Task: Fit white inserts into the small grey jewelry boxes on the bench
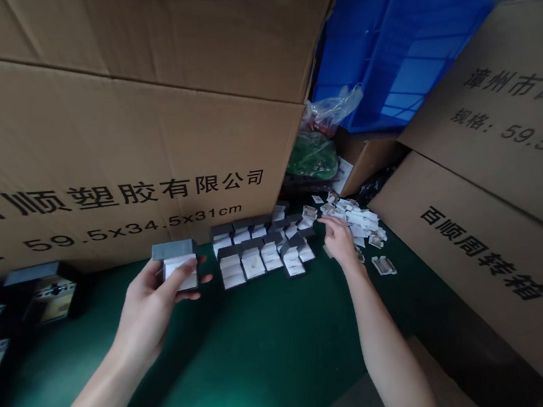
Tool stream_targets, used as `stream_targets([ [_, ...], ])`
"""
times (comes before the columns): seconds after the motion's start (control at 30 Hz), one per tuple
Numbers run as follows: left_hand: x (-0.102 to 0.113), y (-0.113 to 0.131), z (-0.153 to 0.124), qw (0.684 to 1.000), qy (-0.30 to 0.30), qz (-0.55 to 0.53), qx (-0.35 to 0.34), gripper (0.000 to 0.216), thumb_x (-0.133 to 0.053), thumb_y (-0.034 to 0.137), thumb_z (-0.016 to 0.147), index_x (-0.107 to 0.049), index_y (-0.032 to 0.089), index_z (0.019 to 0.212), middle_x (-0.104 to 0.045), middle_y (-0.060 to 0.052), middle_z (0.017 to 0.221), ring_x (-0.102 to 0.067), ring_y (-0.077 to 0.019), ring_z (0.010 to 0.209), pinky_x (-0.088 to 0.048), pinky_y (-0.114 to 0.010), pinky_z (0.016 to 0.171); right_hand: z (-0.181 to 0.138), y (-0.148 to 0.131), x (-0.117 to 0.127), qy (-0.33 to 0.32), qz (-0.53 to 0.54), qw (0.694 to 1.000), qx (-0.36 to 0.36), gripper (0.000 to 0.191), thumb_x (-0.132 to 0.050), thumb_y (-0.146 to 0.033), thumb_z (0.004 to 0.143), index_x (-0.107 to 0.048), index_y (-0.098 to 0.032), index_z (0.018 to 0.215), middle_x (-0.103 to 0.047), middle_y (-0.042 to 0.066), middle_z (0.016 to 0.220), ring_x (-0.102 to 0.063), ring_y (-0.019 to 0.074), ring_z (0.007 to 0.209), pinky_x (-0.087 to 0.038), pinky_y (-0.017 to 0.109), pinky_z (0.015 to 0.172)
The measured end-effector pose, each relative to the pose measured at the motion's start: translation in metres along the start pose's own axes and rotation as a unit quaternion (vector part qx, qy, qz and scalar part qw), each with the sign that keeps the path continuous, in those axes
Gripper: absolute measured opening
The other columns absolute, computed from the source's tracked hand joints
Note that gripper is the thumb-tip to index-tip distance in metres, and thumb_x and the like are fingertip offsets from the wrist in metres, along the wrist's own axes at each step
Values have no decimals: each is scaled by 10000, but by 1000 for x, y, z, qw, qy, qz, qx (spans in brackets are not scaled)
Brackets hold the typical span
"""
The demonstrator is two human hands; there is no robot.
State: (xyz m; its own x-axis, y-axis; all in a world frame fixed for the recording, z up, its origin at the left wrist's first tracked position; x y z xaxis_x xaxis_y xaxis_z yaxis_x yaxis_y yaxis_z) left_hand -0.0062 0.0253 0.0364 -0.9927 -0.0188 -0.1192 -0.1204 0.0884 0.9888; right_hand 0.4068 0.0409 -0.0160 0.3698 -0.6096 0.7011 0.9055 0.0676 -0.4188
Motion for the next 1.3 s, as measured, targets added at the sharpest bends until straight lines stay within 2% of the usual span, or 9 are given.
stream_targets([
  [0.23,0,-1,0,1000,-7,2,17,318,-780,474,800,-735,314,1071,-803,34,1083,-767,-300,1018,-618,-284,594,-2,6,10,27,-73,992,-99,353,-423,-116,849,-759,-141,955,-762,133,1033,-640,241,1005,-476,379,994],
  [0.33,-1,1,-1,1000,-4,2,18,295,-774,465,807,-737,319,1061,-801,32,1086,-772,-284,999,-614,-277,592,-1,4,12,34,-102,985,-133,334,-470,-135,854,-772,-143,996,-766,125,1037,-640,236,992,-468,360,987],
  [0.43,-1,4,-3,1000,4,9,22,296,-781,436,801,-734,299,1059,-797,5,1089,-782,-271,948,-629,-297,609,-2,4,18,70,-138,971,-183,364,-462,-167,880,-762,-136,1084,-744,153,1095,-612,280,1077,-431,436,1027],
  [0.57,-3,8,-5,1000,1,18,17,279,-748,423,821,-720,288,1063,-784,-8,1105,-781,-256,939,-636,-305,622,-9,11,31,132,-176,940,-259,422,-465,-210,887,-698,-176,1237,-641,175,1326,-473,376,1293,-326,611,1075],
  [0.67,-3,8,-5,1000,0,20,17,299,-758,427,810,-716,280,1067,-779,-22,1126,-775,-266,957,-641,-310,629,-17,24,39,148,-169,930,-292,457,-513,-226,848,-669,-179,1275,-567,199,1399,-473,404,1280,-364,622,1032],
  [0.83,-1,2,-2,1000,-9,12,8,333,-770,451,808,-713,283,1090,-780,-14,1142,-757,-307,1038,-634,-306,628,-20,40,36,153,-113,950,-246,361,-577,-201,780,-704,-134,1111,-527,230,1333,-537,347,1160,-424,506,1018],
  [1.07,-1,3,-3,1000,-13,10,-4,255,-720,428,842,-725,303,1064,-805,47,1056,-763,-307,1012,-605,-304,619,-19,44,30,169,-56,967,-182,179,-632,-168,712,-683,-165,883,-479,210,1306,-534,311,1115,-452,470,996],
  [1.2,-1,4,-3,1000,-17,16,-4,281,-719,430,835,-710,288,1078,-808,43,1053,-767,-302,993,-606,-313,624,-19,45,33,180,-46,966,-181,204,-609,-148,724,-700,-171,904,-490,207,1327,-568,299,1113,-478,466,989],
  [1.3,-1,3,-2,1000,-18,19,-5,312,-723,447,835,-702,281,1099,-805,33,1057,-765,-310,1001,-606,-336,634,-15,41,34,207,-33,960,-185,315,-600,-177,769,-697,-148,1068,-497,204,1359,-625,257,1035,-547,441,924],
])
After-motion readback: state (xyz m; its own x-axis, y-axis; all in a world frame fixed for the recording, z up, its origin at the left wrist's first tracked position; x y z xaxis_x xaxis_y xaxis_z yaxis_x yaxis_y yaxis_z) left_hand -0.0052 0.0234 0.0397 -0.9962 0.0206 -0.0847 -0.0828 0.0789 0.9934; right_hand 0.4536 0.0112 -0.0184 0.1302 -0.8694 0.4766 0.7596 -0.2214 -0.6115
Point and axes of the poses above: each hand's wrist, its own z-axis towards the middle knuckle, its own x-axis out of the back of the hand, y = z × x, the point moved 1 cm from there along z, towards the middle knuckle
